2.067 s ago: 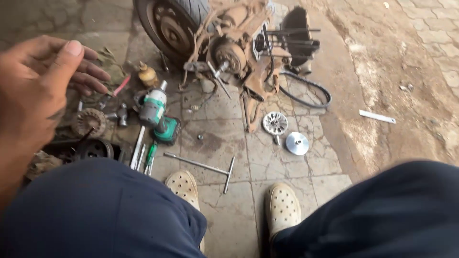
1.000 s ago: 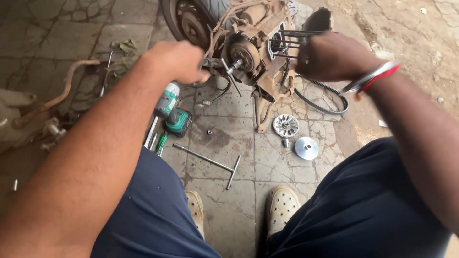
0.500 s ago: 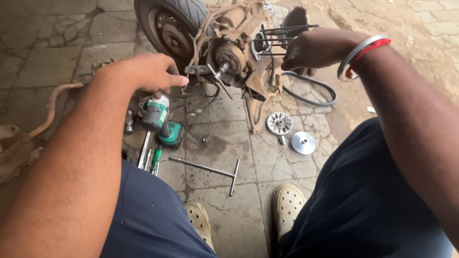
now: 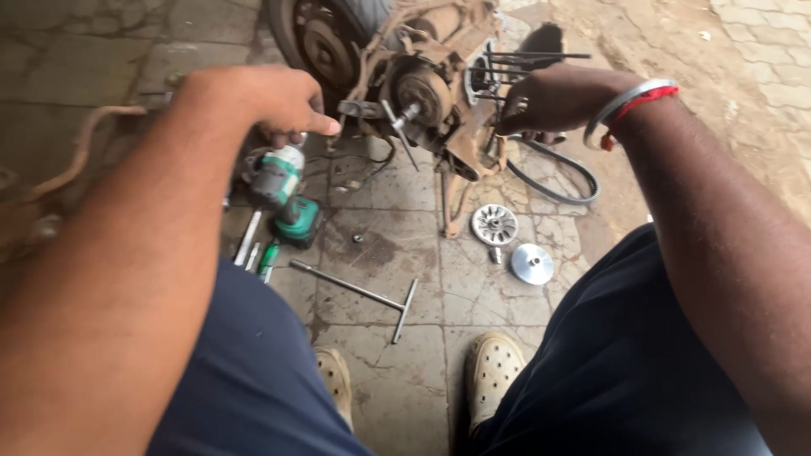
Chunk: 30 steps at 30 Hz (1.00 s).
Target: The person disassembles a scooter engine by using a hammer and a metal rod to loosen a bolt, then pulls off the flywheel by hand.
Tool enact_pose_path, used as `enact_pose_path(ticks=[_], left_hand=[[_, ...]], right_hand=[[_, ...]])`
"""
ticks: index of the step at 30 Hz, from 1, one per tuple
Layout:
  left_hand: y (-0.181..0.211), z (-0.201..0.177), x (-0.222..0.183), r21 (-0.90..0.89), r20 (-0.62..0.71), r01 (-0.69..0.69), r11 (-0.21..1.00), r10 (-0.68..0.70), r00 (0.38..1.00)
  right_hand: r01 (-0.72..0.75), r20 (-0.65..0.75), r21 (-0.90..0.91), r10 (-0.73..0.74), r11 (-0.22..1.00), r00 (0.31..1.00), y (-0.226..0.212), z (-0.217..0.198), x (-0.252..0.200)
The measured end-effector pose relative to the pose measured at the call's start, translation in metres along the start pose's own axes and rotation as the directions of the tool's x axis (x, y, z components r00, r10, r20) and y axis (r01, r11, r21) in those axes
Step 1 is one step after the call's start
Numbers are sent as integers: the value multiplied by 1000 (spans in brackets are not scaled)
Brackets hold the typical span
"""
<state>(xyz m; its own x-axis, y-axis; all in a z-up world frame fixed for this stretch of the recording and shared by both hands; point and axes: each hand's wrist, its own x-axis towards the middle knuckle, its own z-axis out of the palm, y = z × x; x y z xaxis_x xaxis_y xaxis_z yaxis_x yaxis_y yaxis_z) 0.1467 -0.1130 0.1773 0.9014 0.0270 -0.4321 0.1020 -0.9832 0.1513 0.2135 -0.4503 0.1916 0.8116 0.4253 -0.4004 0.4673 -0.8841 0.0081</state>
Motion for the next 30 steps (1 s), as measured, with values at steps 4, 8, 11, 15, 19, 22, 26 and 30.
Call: enact_pose_path(ticks=[4,8,11,15,19,22,26,30], left_hand=[[-14,-3,0,52,-11,-27,998,27,1000],[-42,10,12,-93,1,-39,995,39,999],[-52,9,-9,-91,9,12,996,-12,1000],[-80,7,-15,-206,24,41,978,-37,999],[-98,7,-21,-114,-18,47,992,-50,999],[-131,15,7,5,-55,34,999,-34,998],[-141,25,27,-20,-19,-25,1000,24,1000],[-130,25,13,-123,47,61,991,-56,997]], right_hand=[[25,15,-6,-25,1000,1000,3,0,5],[30,33,-48,-28,998,999,11,10,19],[37,10,-63,-37,997,999,13,16,21],[43,26,2,-44,999,999,10,11,25],[39,36,9,-39,999,999,19,12,31],[44,28,-34,-43,998,999,12,10,24],[31,47,-2,-31,1000,998,16,8,16],[81,39,50,-83,995,996,20,13,21]])
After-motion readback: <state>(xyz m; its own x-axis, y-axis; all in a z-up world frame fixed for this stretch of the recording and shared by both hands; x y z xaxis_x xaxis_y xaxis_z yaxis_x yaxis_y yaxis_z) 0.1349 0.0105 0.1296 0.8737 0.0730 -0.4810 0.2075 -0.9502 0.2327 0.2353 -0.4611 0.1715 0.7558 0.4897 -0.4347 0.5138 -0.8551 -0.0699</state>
